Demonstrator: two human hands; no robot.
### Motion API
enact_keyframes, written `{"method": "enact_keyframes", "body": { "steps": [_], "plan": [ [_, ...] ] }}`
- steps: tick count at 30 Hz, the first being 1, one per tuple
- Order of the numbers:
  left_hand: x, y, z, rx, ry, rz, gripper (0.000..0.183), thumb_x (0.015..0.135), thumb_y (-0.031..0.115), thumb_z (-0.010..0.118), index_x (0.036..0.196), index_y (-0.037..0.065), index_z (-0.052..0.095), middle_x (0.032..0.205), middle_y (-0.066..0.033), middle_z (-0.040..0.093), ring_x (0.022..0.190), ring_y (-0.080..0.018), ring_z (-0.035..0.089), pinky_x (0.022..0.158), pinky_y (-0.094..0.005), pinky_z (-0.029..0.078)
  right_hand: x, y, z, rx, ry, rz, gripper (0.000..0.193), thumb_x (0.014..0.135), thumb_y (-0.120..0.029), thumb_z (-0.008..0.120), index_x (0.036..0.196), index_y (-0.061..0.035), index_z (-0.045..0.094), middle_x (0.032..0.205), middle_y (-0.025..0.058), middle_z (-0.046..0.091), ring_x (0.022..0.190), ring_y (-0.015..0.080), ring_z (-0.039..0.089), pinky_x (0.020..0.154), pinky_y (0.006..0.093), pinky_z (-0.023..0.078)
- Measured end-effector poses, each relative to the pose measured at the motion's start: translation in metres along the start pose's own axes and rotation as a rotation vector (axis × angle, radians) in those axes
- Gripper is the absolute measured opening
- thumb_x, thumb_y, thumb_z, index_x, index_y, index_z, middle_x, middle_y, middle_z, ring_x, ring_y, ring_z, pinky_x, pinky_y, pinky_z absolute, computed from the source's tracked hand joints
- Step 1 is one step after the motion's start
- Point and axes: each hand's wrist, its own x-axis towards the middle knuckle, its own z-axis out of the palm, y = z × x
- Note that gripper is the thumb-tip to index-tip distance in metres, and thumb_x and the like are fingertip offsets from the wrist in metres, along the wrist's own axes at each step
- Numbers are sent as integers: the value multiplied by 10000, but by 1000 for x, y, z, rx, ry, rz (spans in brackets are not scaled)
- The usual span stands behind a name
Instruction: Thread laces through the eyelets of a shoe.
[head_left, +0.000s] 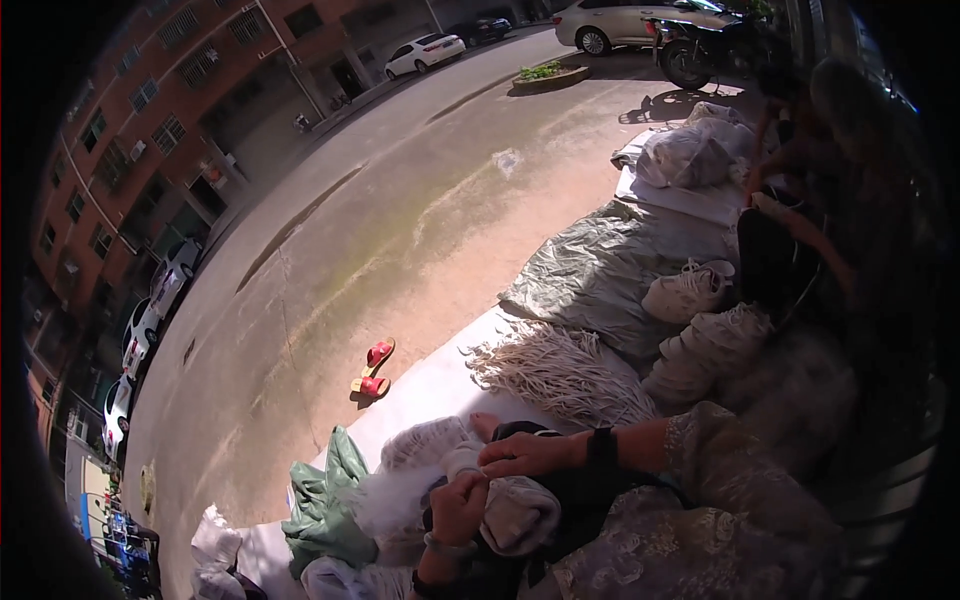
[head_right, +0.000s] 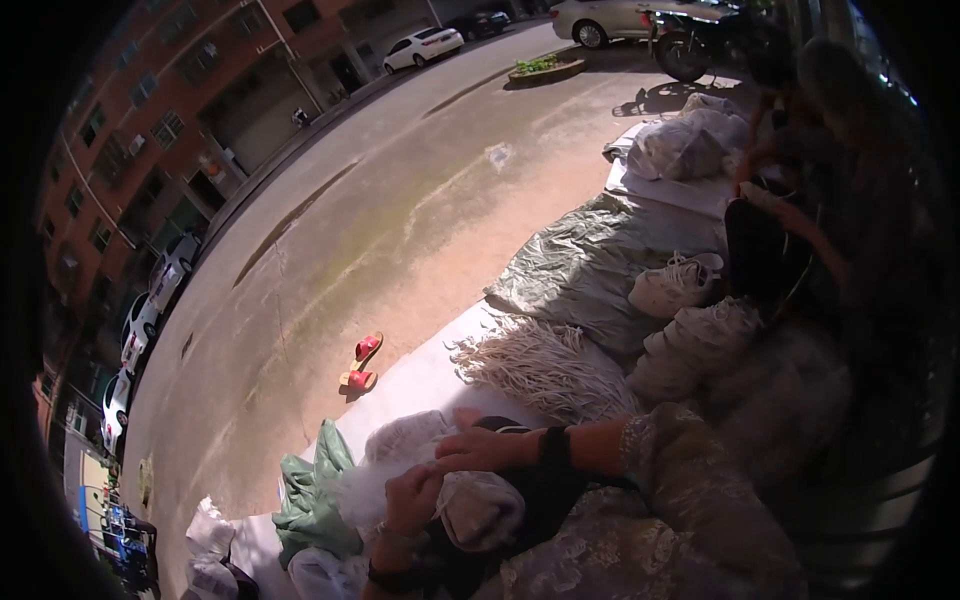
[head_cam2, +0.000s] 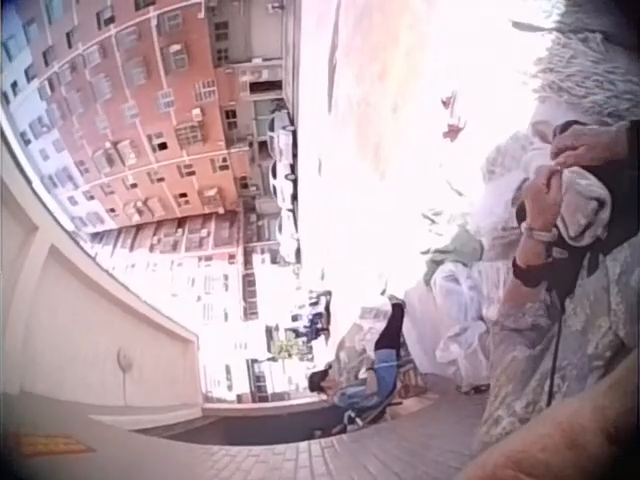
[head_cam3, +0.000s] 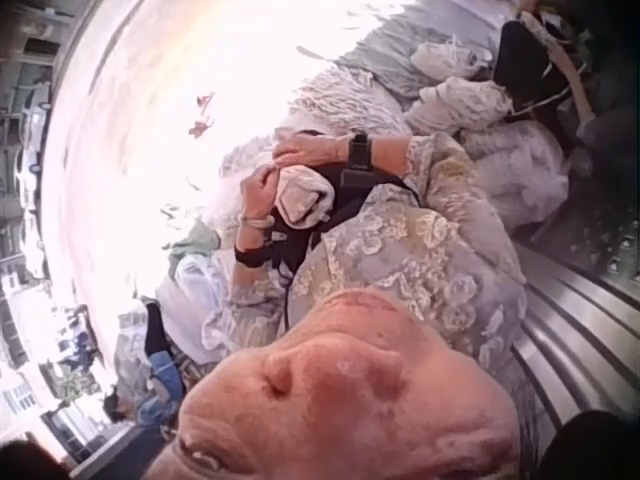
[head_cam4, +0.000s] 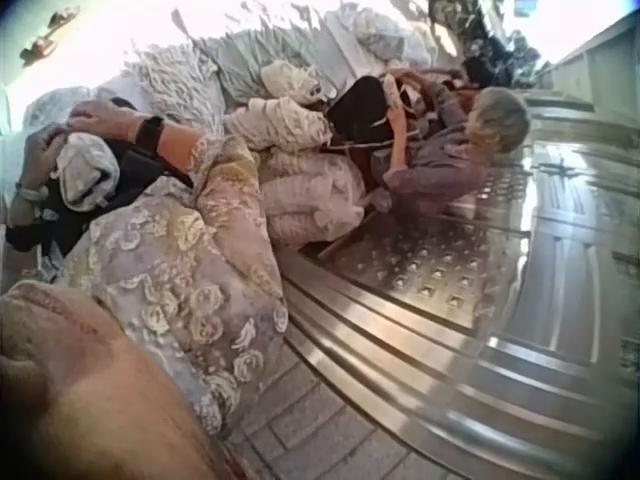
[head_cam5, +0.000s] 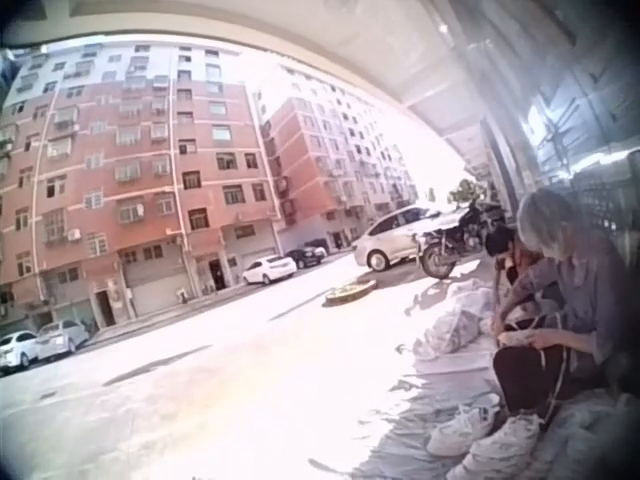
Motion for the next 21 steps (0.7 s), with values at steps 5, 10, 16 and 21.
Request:
{"method": "enact_keyframes", "body": {
  "steps": [5,10,16,21],
  "plan": [
    [-5,-5,-3,62,83,1,125,780,140,645,769,15,644,632,-147,610,545,-205,614,535,-289,456,-9,-20,6,-199,87,119,307,879,-314,550,939,-19,606,748,179,614,707,255,611,674,354,461],
    [-31,-31,-20,9,4,-80,145,802,144,630,814,2,649,634,-85,612,585,-103,564,558,-264,450,-38,39,-30,-247,303,181,232,830,-256,574,814,-33,634,725,152,616,675,261,607,628,354,458],
    [-51,-46,-27,13,12,-135,120,783,138,641,810,22,653,613,-118,596,527,-149,577,530,-275,444,-50,80,-62,-495,463,270,185,797,-203,599,768,-22,616,611,149,557,568,247,560,544,349,426],
    [-59,-50,-35,-25,25,-224,126,790,148,647,793,23,651,554,-79,557,494,-85,496,500,-261,413,-51,120,-101,-758,497,433,216,773,-246,562,768,-44,639,731,175,619,736,357,603,658,441,459]
  ]
}}
